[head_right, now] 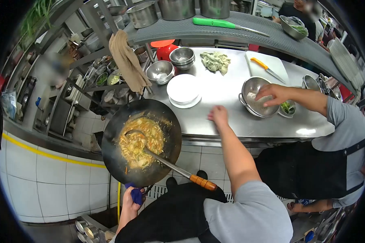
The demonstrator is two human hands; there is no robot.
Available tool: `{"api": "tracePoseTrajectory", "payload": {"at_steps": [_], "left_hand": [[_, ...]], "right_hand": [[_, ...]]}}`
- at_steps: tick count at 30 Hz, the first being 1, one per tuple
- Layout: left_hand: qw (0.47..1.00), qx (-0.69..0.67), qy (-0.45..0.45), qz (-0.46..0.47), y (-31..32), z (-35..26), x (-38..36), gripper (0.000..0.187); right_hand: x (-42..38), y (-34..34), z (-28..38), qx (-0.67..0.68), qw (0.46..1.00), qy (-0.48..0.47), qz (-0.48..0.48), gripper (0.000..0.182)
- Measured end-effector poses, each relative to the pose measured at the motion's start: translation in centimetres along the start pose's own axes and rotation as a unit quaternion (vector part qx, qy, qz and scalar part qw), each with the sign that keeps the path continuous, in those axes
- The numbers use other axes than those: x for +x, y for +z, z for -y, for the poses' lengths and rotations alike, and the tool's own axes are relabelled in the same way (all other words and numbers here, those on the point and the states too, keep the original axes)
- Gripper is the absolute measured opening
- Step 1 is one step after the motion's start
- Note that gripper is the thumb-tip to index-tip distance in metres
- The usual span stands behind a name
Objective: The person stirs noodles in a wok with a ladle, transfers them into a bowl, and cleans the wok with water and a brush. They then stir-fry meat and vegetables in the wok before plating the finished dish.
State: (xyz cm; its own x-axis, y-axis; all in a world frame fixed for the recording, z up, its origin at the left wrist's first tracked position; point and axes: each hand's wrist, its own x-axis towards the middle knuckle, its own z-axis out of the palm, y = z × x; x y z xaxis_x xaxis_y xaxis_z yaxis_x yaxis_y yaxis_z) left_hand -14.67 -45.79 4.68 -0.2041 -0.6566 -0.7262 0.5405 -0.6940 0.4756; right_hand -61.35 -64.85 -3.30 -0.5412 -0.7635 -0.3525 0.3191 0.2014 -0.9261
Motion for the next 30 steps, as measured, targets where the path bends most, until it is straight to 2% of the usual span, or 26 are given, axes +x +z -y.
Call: {"api": "tracePoseTrajectory", "payload": {"at_steps": [3,5,6,8,9,11,13,18,20,23,24,26,28,29,30], "left_hand": [[0.998,0.012,0.034,-0.047,1.7,0.0,-0.7,0.027],[0.998,0.013,0.036,-0.045,2.2,-0.1,-0.8,0.027],[0.998,0.008,0.041,-0.042,2.2,-0.1,-0.9,0.028],[0.998,0.004,0.035,-0.048,1.8,-0.1,-0.9,0.028],[0.997,0.012,0.034,-0.066,1.4,0.0,-0.7,0.027],[0.996,0.015,0.034,-0.080,0.9,0.3,-0.5,0.027],[0.998,0.010,0.033,-0.050,0.8,0.1,-0.4,0.026],[0.999,0.014,0.014,-0.030,-0.6,0.0,0.3,0.027],[0.999,0.018,0.009,-0.033,-0.1,0.2,0.1,0.028],[0.998,0.027,0.023,-0.048,0.3,0.1,0.0,0.028],[0.995,0.037,0.023,-0.087,0.1,0.2,0.1,0.027],[0.999,0.018,0.005,-0.045,-1.3,0.4,0.6,0.025],[0.997,0.010,0.036,-0.062,-0.4,0.7,0.5,0.025],[0.997,0.026,0.026,-0.075,1.0,0.2,-0.1,0.023],[0.999,0.003,0.018,-0.050,-0.4,0.7,0.7,0.023]], "right_hand": [[4.2,5.2,0.5,-0.051,0.997,0.049,0.016,0.023],[6.2,6.9,1.7,-0.064,0.989,0.114,0.075,0.023],[6.4,7.6,1.6,-0.061,0.988,0.119,0.074,0.023],[6.4,8.7,1.4,-0.044,0.994,0.096,-0.004,0.021],[6.5,8.8,1.5,-0.055,0.994,0.098,-0.012,0.021],[6.2,8.4,1.5,-0.054,0.993,0.102,-0.021,0.021],[5.6,7.4,1.8,-0.050,0.993,0.098,-0.031,0.022],[4.2,1.4,2.6,-0.056,0.994,0.074,-0.049,0.023],[4.8,-0.9,2.2,-0.014,0.992,0.120,-0.046,0.020],[3.7,-3.0,-0.2,0.045,0.995,0.060,-0.060,0.015],[1.7,-3.4,-0.2,0.036,0.997,0.047,-0.049,0.014],[-2.7,-4.0,-0.9,-0.026,0.996,0.075,0.031,0.013],[-9.8,-3.0,0.4,-0.107,0.975,0.132,0.146,0.020],[-13.1,-2.8,0.9,-0.118,0.950,0.193,0.216,0.023],[-15.8,-2.2,1.1,-0.123,0.918,0.248,0.284,0.028]]}}
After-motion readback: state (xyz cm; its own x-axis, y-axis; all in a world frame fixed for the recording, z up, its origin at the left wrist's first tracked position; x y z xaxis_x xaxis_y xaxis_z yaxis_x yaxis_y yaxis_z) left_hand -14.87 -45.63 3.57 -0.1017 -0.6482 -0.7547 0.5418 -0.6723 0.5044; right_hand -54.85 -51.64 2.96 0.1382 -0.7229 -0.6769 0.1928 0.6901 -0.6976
